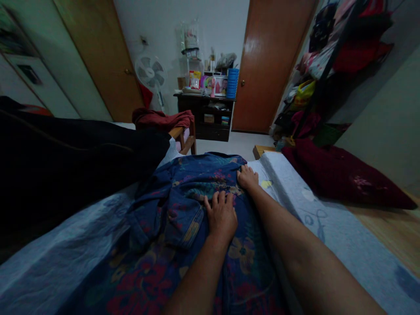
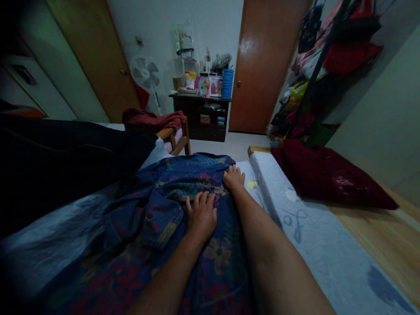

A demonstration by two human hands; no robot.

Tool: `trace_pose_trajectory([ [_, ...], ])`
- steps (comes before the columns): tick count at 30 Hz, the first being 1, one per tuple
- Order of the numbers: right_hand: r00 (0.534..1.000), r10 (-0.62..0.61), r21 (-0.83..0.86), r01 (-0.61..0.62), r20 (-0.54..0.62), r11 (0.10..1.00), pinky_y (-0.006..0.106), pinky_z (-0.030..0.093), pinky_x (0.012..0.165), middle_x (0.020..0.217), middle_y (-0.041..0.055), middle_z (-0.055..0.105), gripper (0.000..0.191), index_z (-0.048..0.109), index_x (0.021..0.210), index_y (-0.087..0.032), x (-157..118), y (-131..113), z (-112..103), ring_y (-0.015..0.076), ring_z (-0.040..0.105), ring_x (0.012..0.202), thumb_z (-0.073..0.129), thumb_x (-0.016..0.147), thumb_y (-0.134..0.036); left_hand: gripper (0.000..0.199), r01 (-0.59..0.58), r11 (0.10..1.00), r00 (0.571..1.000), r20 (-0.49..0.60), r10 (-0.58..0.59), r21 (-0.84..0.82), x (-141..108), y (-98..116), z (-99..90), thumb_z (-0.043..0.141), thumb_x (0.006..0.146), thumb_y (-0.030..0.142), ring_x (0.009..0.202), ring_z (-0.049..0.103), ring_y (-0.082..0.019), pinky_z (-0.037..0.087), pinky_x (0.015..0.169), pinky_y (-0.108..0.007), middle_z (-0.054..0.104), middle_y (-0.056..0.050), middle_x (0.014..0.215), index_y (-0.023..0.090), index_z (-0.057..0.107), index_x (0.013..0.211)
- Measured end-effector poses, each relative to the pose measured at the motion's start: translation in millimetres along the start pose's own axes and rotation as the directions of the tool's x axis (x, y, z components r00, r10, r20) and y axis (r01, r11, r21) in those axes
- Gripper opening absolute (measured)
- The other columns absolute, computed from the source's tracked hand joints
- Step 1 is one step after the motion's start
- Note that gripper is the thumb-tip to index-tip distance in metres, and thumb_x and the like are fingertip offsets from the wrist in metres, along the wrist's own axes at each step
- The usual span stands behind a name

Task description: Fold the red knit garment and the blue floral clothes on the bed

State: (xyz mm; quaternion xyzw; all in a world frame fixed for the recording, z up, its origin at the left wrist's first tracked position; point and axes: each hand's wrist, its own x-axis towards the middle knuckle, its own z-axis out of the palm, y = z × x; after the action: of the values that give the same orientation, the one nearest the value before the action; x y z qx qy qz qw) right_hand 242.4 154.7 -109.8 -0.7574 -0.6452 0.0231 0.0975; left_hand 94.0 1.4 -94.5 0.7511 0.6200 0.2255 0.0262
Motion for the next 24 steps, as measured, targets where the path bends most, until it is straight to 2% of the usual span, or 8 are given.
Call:
trace_pose_trajectory([
  [4,0.998,-0.06,-0.027,0.06,-0.018,0.998,0.053,0.019,0.112,0.156,0.0104,0.029,0.048,0.04,0.142,-0.019,-26,1,-1,0.0253,0.024,0.143,0.029,0.098,-0.036,0.039,-0.014,1.0,1.0,-0.012,0.014,-0.016,0,-1,2.6,0.058,0.085,0.024,0.128,0.04,-0.028,0.013,0.114,-0.061,0.055,-0.006,0.132,0.027,0.056,0.124],
  [8,0.99,-0.137,-0.034,0.136,-0.026,0.99,0.052,0.017,0.113,0.156,0.0098,0.031,0.048,0.042,0.141,-0.019,-56,1,-5,0.0228,0.024,0.143,0.033,0.097,-0.034,0.031,-0.009,0.999,1.0,-0.023,0.008,-0.043,1,-1,-2.7,0.054,0.088,0.025,0.126,0.042,-0.026,0.014,0.114,-0.059,0.058,-0.005,0.128,0.027,0.058,0.119],
  [12,0.986,-0.165,0.004,0.165,0.008,0.986,0.048,0.023,0.112,0.154,0.0091,0.035,0.047,0.043,0.14,-0.02,-81,3,-12,0.0216,0.029,0.142,0.03,0.098,-0.035,0.02,0.064,0.998,0.997,-0.043,-0.065,-0.024,3,-4,-14.5,0.052,0.09,0.028,0.117,0.05,-0.026,0.035,0.103,-0.046,0.06,-0.007,0.12,0.025,0.061,0.108],
  [15,0.987,-0.152,0.016,0.152,0.042,0.988,0.048,0.025,0.111,0.154,0.0076,0.035,0.047,0.041,0.142,-0.022,-95,4,-16,0.021,0.03,0.141,0.031,0.098,-0.033,0.018,0.14,0.99,0.99,0.015,-0.141,0.003,3,-9,-20.5,0.051,0.09,0.028,0.104,0.058,-0.026,0.044,0.088,-0.038,0.064,-0.009,0.106,0.021,0.059,0.104],
  [18,0.989,-0.117,0.025,0.115,0.085,0.993,0.046,0.027,0.111,0.155,0.0089,0.033,0.05,0.038,0.145,-0.02,-110,0,-20,0.0218,0.029,0.142,0.033,0.097,-0.03,0.023,0.183,0.983,0.977,0.109,-0.182,0.007,3,-12,-22.2,0.051,0.09,0.029,0.094,0.063,-0.024,0.046,0.081,-0.034,0.067,-0.009,0.097,0.018,0.056,0.109],
  [21,0.985,-0.123,0.033,0.119,0.124,0.992,0.042,0.029,0.111,0.154,0.0127,0.033,0.052,0.04,0.144,-0.014,-127,-6,-24,0.0243,0.032,0.141,0.037,0.094,-0.027,0.027,0.216,0.976,0.971,0.105,-0.215,0.004,3,-10,-21.4,0.051,0.091,0.032,0.096,0.064,-0.025,0.047,0.082,-0.033,0.067,-0.01,0.1,0.018,0.055,0.113],
  [24,0.98,-0.148,0.048,0.143,0.134,0.989,0.042,0.03,0.111,0.153,0.0138,0.036,0.054,0.041,0.144,-0.014,-147,-11,-26,0.0259,0.035,0.139,0.04,0.092,-0.027,0.032,0.181,0.982,0.98,0.093,-0.174,-0.063,3,-8,-18.6,0.051,0.092,0.031,0.101,0.064,-0.024,0.047,0.085,-0.033,0.065,-0.01,0.108,0.021,0.054,0.121],
])
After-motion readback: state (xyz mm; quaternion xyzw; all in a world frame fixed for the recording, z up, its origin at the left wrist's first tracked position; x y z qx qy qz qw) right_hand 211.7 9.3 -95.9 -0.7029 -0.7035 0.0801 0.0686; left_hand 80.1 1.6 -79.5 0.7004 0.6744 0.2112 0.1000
